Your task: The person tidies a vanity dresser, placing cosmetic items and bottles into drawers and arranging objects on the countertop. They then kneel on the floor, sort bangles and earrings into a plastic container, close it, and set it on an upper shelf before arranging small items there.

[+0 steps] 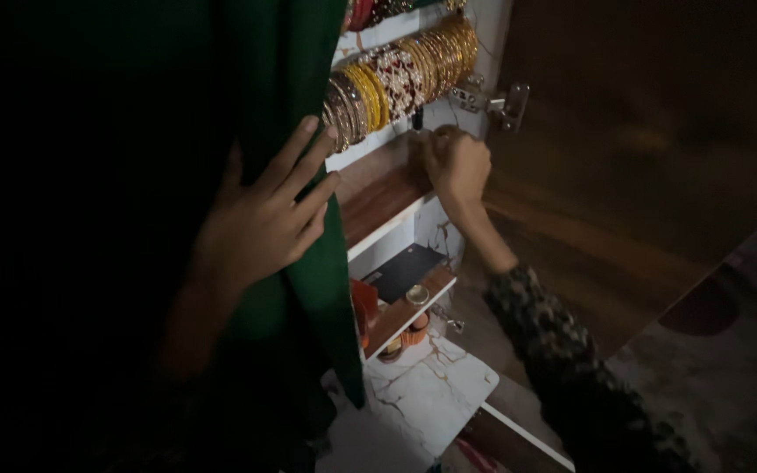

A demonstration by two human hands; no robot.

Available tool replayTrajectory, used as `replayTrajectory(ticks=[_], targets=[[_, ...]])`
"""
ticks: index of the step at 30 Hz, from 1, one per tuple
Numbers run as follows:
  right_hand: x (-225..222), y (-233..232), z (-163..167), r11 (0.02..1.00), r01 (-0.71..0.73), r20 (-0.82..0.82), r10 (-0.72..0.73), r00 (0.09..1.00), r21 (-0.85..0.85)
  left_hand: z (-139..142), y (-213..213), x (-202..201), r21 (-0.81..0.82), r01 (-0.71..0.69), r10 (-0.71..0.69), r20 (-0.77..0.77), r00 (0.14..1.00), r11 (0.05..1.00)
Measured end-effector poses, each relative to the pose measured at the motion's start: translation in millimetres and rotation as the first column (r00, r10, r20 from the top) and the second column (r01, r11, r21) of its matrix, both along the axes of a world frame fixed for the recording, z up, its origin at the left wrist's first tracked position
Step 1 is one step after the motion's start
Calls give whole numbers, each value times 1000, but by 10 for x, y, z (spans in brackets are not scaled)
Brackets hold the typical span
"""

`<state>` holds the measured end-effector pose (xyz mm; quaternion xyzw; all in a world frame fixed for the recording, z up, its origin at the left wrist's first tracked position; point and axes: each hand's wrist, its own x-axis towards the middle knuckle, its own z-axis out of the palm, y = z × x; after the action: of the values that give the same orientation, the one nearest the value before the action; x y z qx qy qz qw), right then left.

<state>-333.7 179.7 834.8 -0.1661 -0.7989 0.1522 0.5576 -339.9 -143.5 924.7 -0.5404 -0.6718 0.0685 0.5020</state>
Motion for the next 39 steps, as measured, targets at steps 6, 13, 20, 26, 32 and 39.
replayTrajectory(ticks=[6,13,20,26,32,39], targets=[[806,-341,-985,949,-211,-176,172,969,-234,-392,72,-1,74,-94,105,-161,981,993],[868,-226,-2621,840,-134,91,212,973,-525,-1004,157,-58,-251,-123,35,-331,943,960],[394,-238,-3199,106,-208,-134,475,870,-972,-1551,349,-194,-404,9,-137,-288,948,915],[220,-324,-3124,185,-317,-195,482,854,-930,-2268,700,-113,-577,-76,-8,-142,990,813],[98,-393,-2947,427,-153,22,378,925,-891,-2847,1171,-125,-382,26,144,411,900,924],[42,-401,-2822,123,-319,-239,430,871,-940,-3229,1548,-457,-283,-114,256,535,806,952]])
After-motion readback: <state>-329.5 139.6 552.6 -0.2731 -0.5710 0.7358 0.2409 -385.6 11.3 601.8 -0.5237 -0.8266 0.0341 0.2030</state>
